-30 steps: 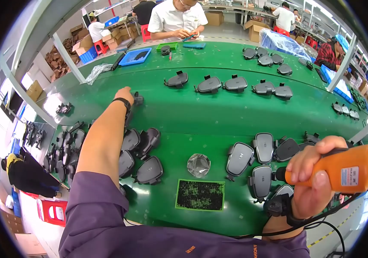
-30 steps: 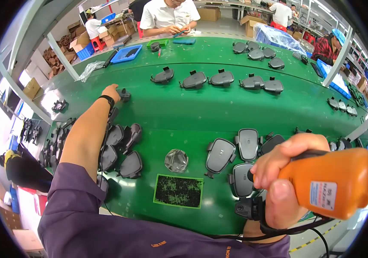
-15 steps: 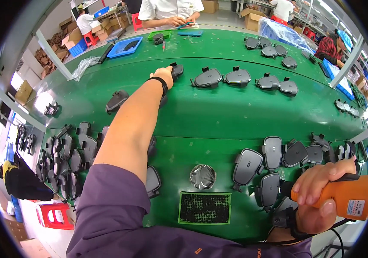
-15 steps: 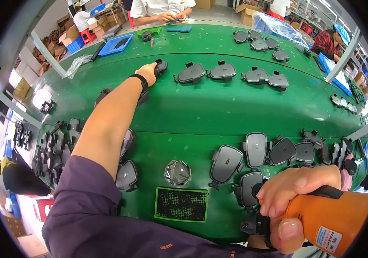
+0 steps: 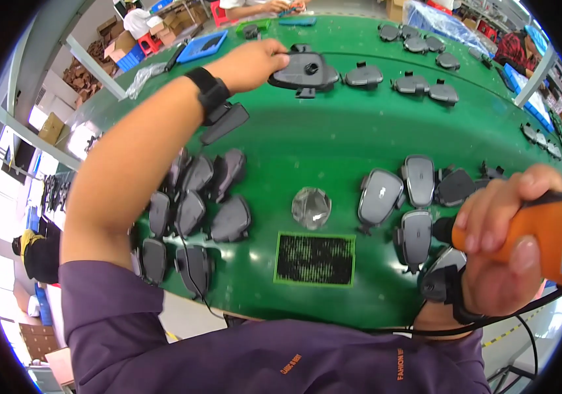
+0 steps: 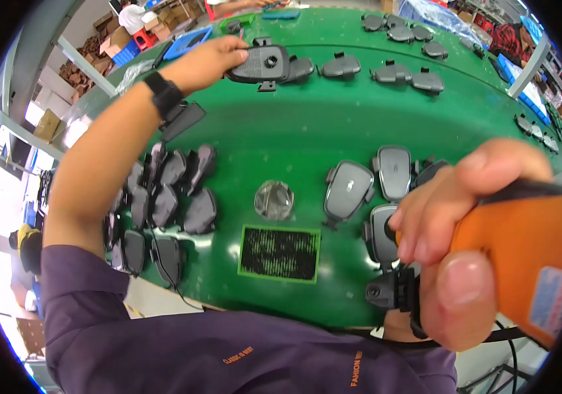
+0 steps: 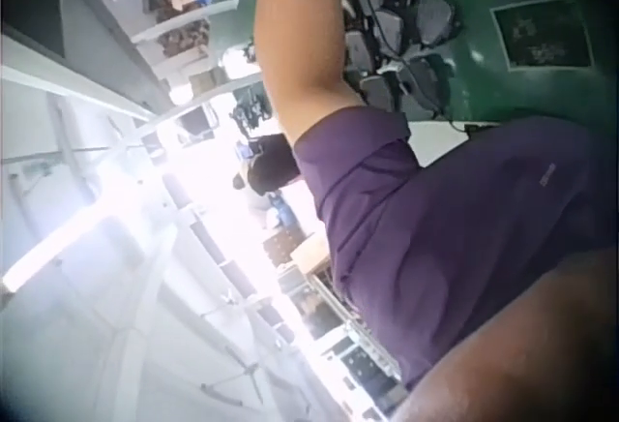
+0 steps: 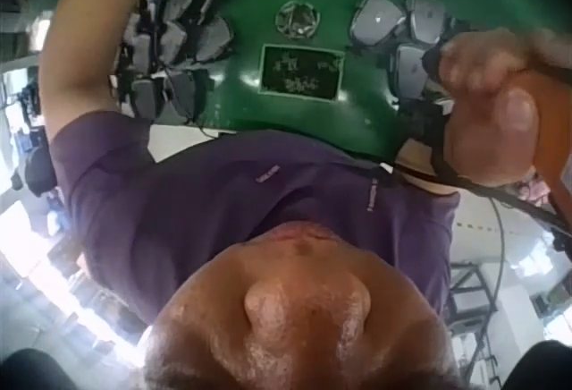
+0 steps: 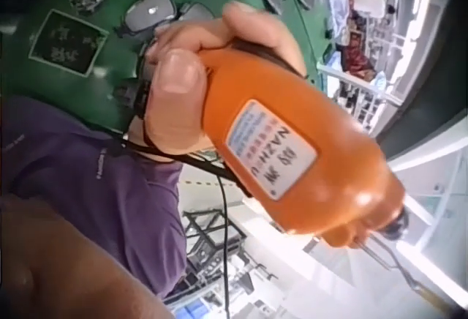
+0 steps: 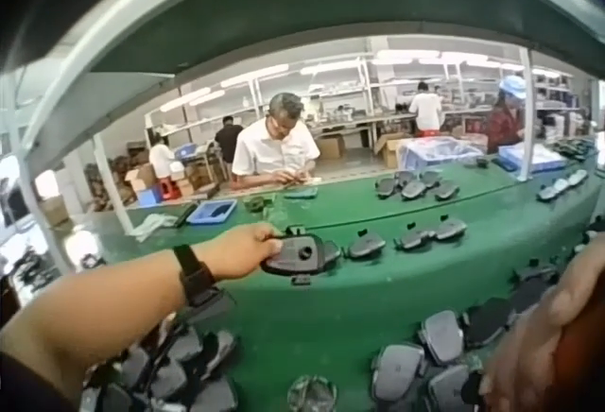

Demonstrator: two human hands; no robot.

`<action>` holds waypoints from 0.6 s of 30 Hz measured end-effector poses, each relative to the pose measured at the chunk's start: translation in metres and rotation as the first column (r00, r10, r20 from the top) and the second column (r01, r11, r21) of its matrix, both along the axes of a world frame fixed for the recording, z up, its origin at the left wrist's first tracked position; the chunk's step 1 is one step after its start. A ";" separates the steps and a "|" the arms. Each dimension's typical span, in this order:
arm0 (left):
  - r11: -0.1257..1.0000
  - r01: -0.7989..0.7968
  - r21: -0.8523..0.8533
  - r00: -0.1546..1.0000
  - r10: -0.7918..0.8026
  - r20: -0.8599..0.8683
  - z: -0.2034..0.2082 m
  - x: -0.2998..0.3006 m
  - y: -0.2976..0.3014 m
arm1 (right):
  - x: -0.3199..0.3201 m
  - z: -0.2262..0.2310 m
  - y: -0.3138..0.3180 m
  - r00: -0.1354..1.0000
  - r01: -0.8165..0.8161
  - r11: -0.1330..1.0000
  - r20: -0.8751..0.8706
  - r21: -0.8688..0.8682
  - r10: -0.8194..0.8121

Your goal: The person picks up a car phone mount, places a screw into it by hand, and tightens it using an electric screwdriver. They repeat this process for several mounts, moving finished ones aside and reaching for new ones from the table.

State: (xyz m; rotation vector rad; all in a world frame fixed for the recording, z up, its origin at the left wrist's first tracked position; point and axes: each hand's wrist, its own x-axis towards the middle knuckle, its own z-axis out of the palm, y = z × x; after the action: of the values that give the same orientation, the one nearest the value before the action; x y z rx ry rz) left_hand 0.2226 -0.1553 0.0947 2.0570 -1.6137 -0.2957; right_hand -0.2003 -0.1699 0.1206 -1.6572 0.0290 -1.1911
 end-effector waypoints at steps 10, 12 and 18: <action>0.984 0.108 0.142 0.906 -0.039 -0.421 -0.034 -0.155 0.114 | -0.015 0.000 -0.007 0.990 -0.139 0.987 0.015 -0.076 0.141; 0.989 0.101 0.111 0.927 -0.053 -0.371 -0.057 -0.159 0.124 | -0.015 0.000 -0.005 0.987 -0.159 0.984 0.023 -0.086 0.161; 0.975 -0.081 0.204 0.955 0.135 -0.264 -0.091 -0.163 0.124 | -0.023 0.002 -0.003 0.984 -0.172 0.979 0.023 -0.110 0.176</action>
State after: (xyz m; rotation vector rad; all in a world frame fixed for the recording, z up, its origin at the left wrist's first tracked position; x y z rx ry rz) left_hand 0.0596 -0.0310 0.0038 2.1247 -1.3426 -0.6906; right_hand -0.2230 -0.1725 0.1227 -1.6956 -0.2006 -1.1020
